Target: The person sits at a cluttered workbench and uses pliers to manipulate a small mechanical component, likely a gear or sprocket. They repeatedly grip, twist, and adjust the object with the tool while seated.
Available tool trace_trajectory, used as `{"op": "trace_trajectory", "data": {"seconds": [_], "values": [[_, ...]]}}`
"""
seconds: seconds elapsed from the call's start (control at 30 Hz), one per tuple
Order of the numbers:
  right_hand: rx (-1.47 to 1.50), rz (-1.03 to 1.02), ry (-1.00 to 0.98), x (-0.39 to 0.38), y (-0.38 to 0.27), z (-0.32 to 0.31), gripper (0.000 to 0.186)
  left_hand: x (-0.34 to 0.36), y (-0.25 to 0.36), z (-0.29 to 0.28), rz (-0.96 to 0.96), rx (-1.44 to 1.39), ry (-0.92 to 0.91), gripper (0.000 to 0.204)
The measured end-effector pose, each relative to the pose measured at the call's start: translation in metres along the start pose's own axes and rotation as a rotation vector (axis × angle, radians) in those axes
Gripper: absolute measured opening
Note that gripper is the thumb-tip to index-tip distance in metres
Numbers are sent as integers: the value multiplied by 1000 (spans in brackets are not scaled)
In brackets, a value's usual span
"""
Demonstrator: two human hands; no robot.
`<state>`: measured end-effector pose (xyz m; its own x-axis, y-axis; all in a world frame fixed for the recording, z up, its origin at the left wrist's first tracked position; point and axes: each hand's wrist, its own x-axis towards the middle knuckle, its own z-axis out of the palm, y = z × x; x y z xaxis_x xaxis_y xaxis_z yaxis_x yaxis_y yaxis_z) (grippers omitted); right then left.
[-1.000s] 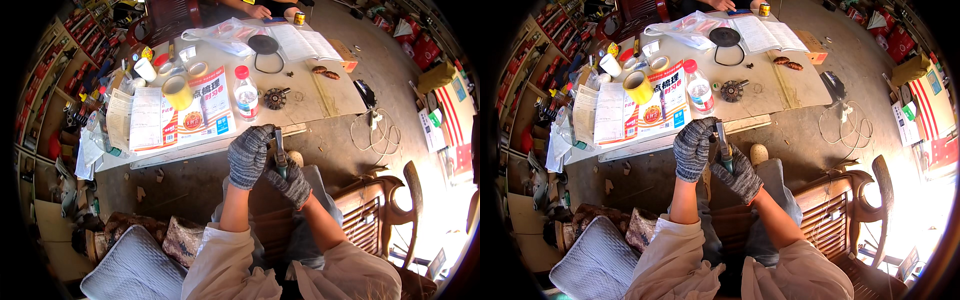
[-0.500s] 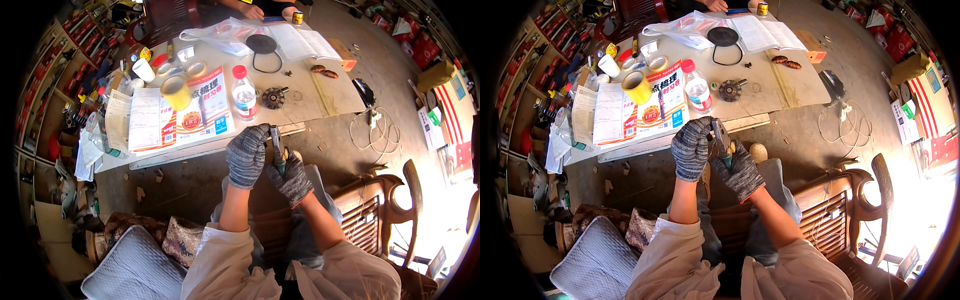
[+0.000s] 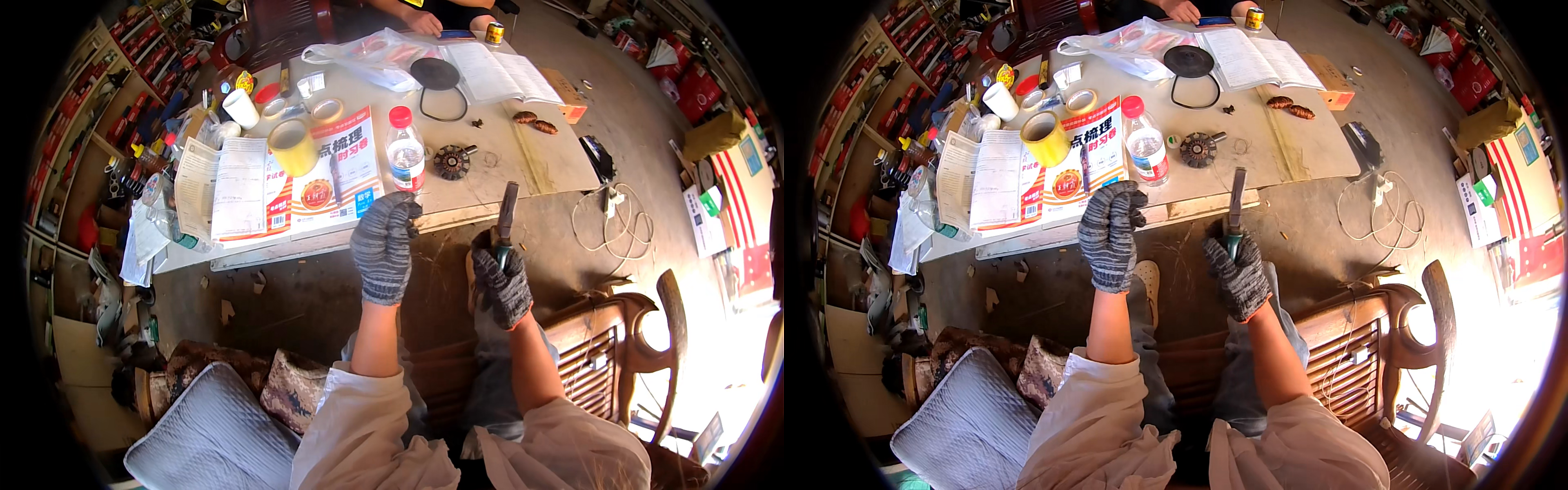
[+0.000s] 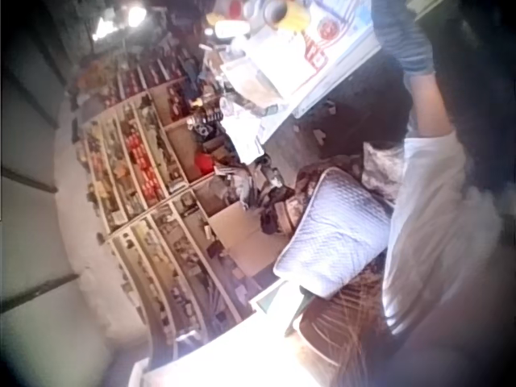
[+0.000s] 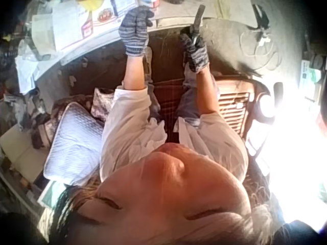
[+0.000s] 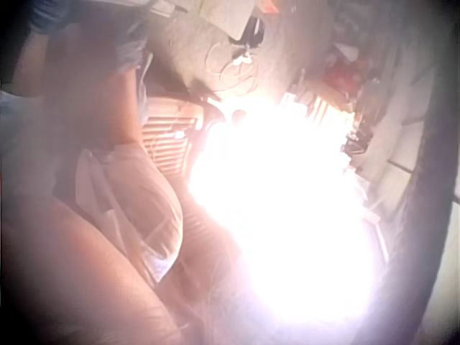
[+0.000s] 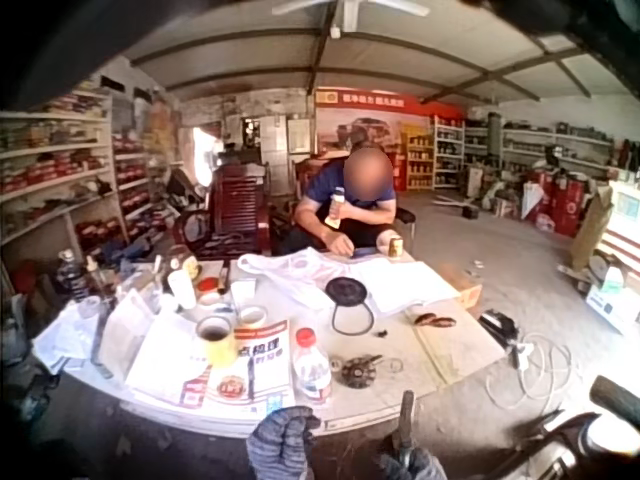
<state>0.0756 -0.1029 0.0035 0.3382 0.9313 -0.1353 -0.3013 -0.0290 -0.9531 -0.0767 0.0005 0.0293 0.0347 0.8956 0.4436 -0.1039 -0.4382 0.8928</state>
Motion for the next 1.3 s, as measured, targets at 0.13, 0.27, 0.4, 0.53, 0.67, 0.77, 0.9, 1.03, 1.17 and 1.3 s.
{"op": "trace_trajectory", "data": {"seconds": [0.13,0.27,0.4,0.53,0.67,0.77,0.9,1.03,1.17,1.3], "values": [[-28,-78,-208,-7,0,11,36,-2,-10,0,183,255,-69,17],[-129,-156,-305,-7,15,16,43,-2,1,10,200,282,-130,18],[-320,-218,-317,-2,23,18,38,-1,0,8,303,414,-158,18],[-266,-185,-315,-2,11,23,34,-2,0,8,341,411,-166,17],[-353,-258,-297,-2,9,21,33,-2,0,8,381,404,-178,16],[-289,-207,-304,-1,13,19,34,-3,3,10,348,291,-151,17],[-266,-254,-301,-3,11,20,34,-4,1,8,307,323,-189,17],[-290,-324,-288,-6,5,23,32,-3,1,8,333,333,-204,18],[-106,-187,-274,-8,4,23,29,-1,2,9,420,355,-203,18],[-48,-108,-284,-8,5,17,27,-4,1,11,23,65,-199,16]]}}
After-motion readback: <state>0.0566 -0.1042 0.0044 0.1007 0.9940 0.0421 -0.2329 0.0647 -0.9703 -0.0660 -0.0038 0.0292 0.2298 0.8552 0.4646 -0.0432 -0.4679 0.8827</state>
